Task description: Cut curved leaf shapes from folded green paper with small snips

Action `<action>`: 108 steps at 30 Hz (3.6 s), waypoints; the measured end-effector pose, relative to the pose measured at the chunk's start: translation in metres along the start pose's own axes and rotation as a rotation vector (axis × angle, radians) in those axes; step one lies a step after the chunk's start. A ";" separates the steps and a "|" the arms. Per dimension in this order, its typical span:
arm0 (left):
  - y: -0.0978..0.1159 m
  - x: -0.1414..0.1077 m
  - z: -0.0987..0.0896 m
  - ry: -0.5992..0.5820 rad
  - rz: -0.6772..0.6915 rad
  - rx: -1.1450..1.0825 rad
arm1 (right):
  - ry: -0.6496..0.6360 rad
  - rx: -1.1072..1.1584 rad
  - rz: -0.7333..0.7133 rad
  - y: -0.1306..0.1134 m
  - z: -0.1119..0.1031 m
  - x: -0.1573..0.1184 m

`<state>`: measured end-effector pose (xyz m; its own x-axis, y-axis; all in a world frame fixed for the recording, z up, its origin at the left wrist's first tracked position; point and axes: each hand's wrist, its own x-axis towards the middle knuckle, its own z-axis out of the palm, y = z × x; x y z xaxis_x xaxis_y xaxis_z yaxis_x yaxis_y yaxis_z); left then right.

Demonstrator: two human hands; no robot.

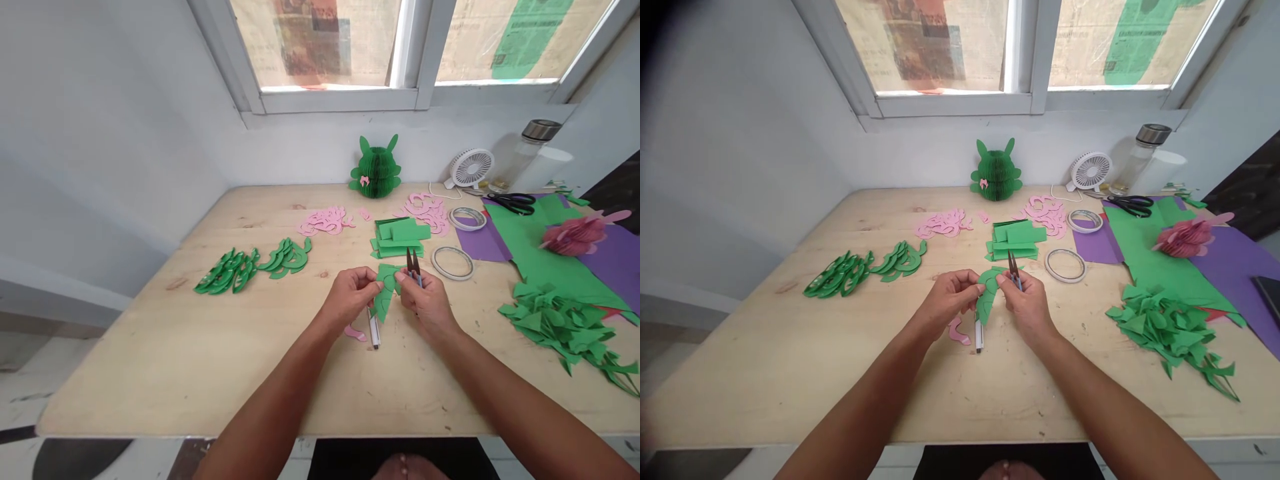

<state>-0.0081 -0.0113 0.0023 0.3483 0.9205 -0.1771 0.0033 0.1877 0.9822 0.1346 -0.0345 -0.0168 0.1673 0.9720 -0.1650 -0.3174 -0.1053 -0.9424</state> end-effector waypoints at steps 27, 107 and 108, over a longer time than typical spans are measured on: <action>-0.015 0.011 -0.002 0.043 0.035 -0.044 | 0.020 0.088 -0.028 0.014 -0.008 0.011; -0.015 0.033 -0.016 0.190 0.039 -0.335 | -0.087 -0.222 0.125 -0.010 0.004 0.005; -0.015 0.033 -0.017 0.185 0.032 -0.348 | -0.103 -0.255 0.159 -0.013 0.006 0.004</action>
<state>-0.0126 0.0224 -0.0190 0.1678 0.9680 -0.1867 -0.3336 0.2339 0.9132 0.1336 -0.0284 -0.0034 0.0345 0.9541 -0.2975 -0.0858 -0.2937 -0.9520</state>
